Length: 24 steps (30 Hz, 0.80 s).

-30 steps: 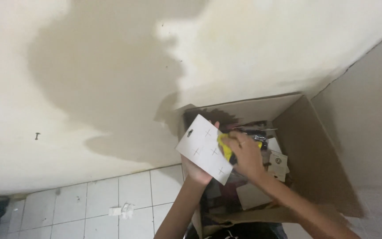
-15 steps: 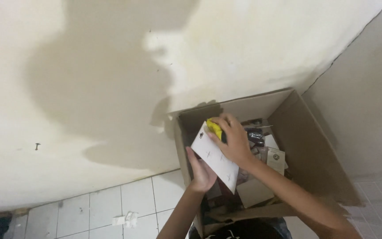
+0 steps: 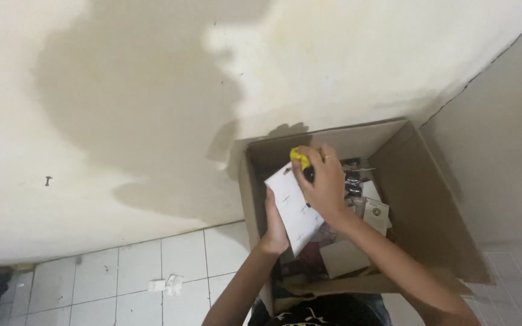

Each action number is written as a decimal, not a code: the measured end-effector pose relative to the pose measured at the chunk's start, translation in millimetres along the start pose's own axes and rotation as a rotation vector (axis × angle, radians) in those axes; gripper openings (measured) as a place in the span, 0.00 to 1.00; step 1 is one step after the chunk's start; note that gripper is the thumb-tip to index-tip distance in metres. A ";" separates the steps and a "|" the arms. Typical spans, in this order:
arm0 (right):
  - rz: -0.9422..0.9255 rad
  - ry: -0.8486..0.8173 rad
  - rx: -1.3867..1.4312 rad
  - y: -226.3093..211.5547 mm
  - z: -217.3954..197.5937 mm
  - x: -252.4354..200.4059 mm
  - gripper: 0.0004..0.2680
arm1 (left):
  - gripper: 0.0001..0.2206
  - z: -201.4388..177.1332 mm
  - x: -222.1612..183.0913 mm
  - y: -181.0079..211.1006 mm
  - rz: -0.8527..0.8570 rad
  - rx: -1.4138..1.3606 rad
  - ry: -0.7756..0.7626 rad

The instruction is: Cleaning packaged motorcycle parts with a cloth and hanging them on a display rack.

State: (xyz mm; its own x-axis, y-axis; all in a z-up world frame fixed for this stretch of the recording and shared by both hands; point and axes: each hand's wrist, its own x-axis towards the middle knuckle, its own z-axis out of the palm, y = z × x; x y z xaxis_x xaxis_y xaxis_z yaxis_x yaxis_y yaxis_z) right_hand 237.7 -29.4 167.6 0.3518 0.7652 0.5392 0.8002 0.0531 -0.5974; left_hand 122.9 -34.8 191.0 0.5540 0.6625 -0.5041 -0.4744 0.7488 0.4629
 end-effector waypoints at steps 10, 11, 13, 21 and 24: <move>0.079 0.004 0.378 14.6 21.9 -16.8 0.08 | 0.33 -36.0 36.4 -17.2 0.017 0.114 0.090; 0.159 0.039 0.346 18.7 17.2 -12.0 0.08 | 0.32 -31.7 36.1 -14.7 0.009 0.012 0.111; 0.262 -0.012 0.391 14.7 11.9 -22.6 0.11 | 0.31 -49.3 48.5 -5.2 0.022 -0.032 0.128; 0.425 0.092 0.445 27.6 -18.0 -48.7 0.17 | 0.39 -48.8 41.2 13.2 0.271 0.338 0.071; 0.074 0.223 0.257 33.2 -18.6 -62.1 0.09 | 0.44 -40.1 36.0 10.4 0.519 0.507 -0.177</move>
State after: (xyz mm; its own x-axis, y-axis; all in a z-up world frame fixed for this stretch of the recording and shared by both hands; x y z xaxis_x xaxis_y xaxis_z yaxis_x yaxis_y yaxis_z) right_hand 251.4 -87.1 125.2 0.5244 0.6156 0.5882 0.6301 0.1842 -0.7544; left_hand 110.5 -2.5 148.5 0.4667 0.8841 -0.0244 -0.3551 0.2126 0.9103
